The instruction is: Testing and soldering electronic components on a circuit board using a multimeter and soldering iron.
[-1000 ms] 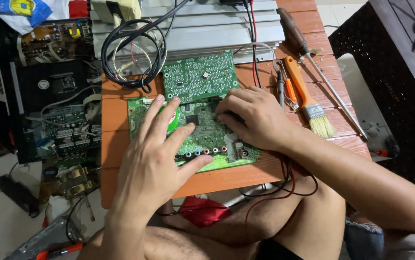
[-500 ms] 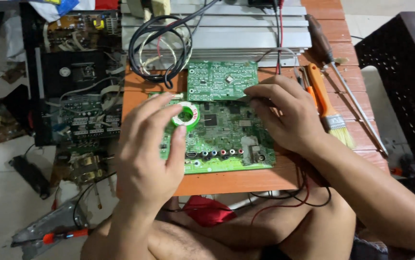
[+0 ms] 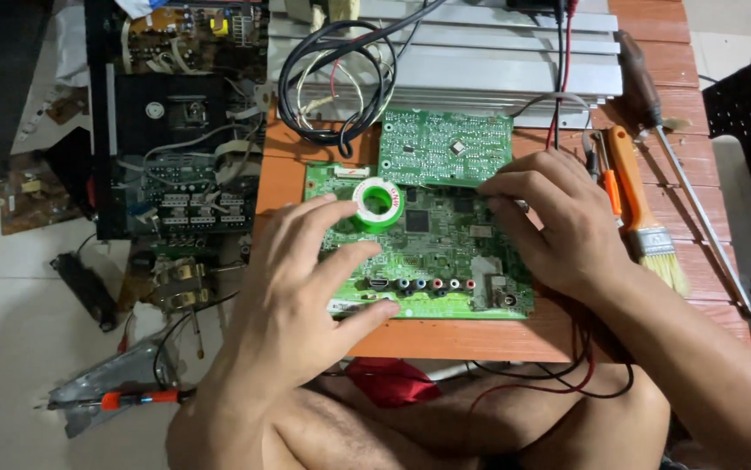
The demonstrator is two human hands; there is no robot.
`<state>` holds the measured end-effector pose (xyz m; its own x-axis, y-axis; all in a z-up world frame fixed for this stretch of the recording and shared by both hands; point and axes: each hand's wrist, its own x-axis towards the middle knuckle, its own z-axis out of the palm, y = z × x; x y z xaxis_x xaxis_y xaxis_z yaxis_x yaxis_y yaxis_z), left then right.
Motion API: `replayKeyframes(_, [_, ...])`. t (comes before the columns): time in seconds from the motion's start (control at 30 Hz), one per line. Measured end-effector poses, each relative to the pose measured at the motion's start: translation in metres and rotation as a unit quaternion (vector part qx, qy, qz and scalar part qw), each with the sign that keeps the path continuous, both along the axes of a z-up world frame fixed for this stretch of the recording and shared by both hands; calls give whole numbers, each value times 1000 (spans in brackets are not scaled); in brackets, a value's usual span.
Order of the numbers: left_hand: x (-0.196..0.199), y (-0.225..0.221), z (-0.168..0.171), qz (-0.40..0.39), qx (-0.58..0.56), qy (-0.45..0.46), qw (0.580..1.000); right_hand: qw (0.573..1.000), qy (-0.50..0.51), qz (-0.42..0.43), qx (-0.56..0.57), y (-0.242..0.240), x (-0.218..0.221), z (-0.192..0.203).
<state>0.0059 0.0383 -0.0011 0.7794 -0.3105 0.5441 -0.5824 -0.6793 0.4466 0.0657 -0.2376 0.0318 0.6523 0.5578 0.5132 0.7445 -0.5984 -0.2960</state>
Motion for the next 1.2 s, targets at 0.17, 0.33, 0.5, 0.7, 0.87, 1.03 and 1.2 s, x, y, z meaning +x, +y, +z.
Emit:
replayKeyframes(0.17, [-3, -1, 8, -11, 1, 43, 999, 1000, 10, -1, -4, -1, 1, -3])
replayKeyframes(0.33, [-4, -1, 9, -20, 17, 45, 999, 1000, 7, -1, -15, 0, 1, -3])
replayKeyframes(0.5, [-5, -3, 13, -28, 29, 53, 998, 999, -5, 13, -32, -2, 3, -7])
replayKeyframes(0.7, [-4, -3, 3, -16, 31, 55, 998, 999, -5, 7, -36, 0, 1, -3])
replayKeyframes(0.87, [-3, -2, -5, 14, 69, 51, 996, 1000, 7, 14, -21, 4, 0, -1])
replayKeyframes(1.03, [-5, -4, 6, 16, 52, 60, 997, 999, 26, 21, -43, 5, 0, 1])
replayKeyframes(1.2, [-5, -5, 10, 15, 38, 51, 998, 996, 23, 43, -69, 4, -1, 3])
